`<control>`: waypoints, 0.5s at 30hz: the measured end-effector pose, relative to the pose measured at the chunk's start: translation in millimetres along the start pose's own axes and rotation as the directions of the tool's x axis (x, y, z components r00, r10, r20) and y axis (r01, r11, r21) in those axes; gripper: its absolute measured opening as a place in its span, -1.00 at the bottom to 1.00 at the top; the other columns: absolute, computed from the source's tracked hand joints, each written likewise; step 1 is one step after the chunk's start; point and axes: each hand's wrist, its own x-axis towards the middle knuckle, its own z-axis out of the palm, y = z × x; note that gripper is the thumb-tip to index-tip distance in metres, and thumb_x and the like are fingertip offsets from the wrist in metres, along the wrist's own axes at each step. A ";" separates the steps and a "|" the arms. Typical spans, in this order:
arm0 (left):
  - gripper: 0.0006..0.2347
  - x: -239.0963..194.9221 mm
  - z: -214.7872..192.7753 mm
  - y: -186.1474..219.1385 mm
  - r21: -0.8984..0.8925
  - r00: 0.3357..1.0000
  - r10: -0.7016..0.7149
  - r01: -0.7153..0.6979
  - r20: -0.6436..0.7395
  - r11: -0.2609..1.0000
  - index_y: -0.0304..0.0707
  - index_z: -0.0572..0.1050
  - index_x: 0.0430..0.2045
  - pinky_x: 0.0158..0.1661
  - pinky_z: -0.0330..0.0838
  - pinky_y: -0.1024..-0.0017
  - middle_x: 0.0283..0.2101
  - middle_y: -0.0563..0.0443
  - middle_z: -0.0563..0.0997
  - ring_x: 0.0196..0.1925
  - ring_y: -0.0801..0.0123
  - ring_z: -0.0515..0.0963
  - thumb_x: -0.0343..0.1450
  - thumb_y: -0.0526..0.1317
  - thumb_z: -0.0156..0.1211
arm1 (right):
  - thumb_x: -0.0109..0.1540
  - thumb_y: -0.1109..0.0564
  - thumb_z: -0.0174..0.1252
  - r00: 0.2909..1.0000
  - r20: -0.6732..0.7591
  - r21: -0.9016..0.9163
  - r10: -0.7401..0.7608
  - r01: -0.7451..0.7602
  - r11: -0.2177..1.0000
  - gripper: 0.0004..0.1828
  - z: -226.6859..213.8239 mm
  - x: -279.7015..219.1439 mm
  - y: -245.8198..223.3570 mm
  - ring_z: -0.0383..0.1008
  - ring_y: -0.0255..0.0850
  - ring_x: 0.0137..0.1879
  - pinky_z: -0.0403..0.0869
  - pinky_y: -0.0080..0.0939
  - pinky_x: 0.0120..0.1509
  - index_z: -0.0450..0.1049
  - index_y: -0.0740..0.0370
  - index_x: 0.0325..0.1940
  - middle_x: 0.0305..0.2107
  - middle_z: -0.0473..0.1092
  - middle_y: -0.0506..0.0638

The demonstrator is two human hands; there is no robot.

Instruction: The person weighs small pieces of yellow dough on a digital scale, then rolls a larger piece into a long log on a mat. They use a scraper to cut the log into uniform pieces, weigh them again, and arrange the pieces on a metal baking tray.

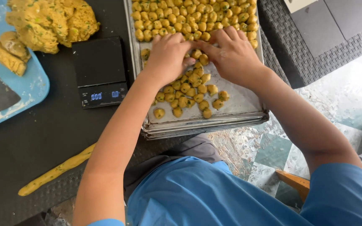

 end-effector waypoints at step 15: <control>-0.86 5.4 -2.8 -2.3 -0.171 0.988 0.152 -0.149 0.004 0.974 -0.19 0.63 -0.16 0.00 0.32 0.05 -0.28 -0.02 0.57 -0.10 0.01 0.54 0.49 -0.39 0.16 | 0.38 -0.08 0.29 0.997 0.032 -0.042 -0.064 0.065 0.997 -0.78 6.5 4.3 5.9 0.47 -0.10 -0.04 0.41 -0.07 0.11 0.63 -0.01 0.04 -0.20 0.52 -0.16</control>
